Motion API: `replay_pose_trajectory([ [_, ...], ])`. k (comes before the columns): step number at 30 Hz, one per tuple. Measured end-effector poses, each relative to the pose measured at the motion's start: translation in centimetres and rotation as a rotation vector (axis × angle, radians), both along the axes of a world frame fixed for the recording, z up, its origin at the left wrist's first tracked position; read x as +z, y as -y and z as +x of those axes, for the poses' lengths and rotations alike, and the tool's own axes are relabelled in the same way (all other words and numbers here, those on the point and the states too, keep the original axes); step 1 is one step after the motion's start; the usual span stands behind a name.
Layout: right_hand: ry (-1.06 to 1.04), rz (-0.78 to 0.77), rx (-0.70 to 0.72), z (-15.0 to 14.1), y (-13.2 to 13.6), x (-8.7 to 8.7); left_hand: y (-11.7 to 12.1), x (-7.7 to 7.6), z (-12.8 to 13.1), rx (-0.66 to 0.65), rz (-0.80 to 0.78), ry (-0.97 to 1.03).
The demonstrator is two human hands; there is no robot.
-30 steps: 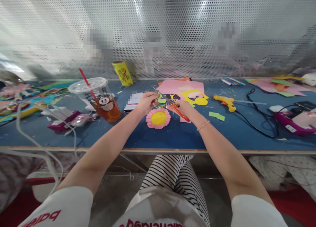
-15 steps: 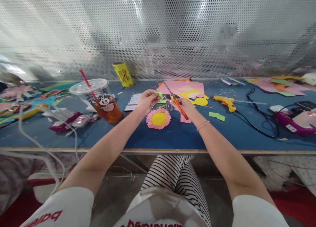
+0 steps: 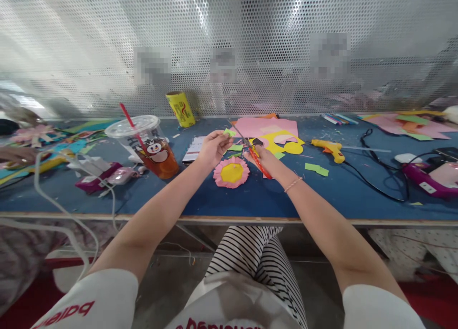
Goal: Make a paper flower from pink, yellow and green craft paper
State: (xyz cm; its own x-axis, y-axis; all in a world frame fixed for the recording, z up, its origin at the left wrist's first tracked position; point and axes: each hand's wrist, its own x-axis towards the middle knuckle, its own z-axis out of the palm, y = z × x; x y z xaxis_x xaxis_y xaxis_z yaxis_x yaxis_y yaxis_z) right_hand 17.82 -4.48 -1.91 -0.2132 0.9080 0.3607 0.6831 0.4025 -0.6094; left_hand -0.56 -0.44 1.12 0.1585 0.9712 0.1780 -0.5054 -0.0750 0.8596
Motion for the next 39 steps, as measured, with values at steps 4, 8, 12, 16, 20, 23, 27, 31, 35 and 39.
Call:
replay_pose_trajectory([
  [4, 0.027, 0.035, 0.020, -0.1, -0.3, -0.6, 0.1, 0.0, 0.1, -0.006, 0.012, 0.000],
  [8, 0.027, 0.010, 0.049, -0.2, -0.2, -0.7, 0.1, -0.1, 0.2, -0.009, 0.035, -0.020],
  [12, 0.028, -0.007, 0.029, -0.3, 0.1, -0.4, 0.1, -0.1, 0.3, 0.005, 0.056, -0.054],
  [16, 0.030, -0.004, 0.053, -0.3, 0.3, 0.0, 0.1, 0.0, 0.3, 0.021, 0.067, -0.083],
  [20, 0.055, -0.032, 0.026, -0.4, 0.5, 0.3, 0.2, 0.2, 0.3, 0.050, 0.056, -0.113],
  [23, 0.053, -0.044, 0.007, -0.4, 0.6, 0.4, 0.3, 0.3, 0.3, 0.059, 0.058, -0.117],
  [27, 0.052, -0.071, 0.001, -0.5, 0.9, 0.7, 0.5, 0.5, 0.3, 0.066, 0.058, -0.130],
  [31, 0.056, -0.075, -0.014, -0.7, 1.2, 1.2, 0.5, 0.6, 0.3, 0.079, 0.058, -0.129],
  [35, 0.071, -0.051, -0.019, -0.5, 1.0, 1.1, 0.6, 0.7, 0.3, 0.067, 0.056, -0.109],
  [39, 0.091, -0.008, -0.056, -0.3, 0.8, 1.1, 0.6, 0.8, 0.2, 0.046, 0.046, -0.102],
])
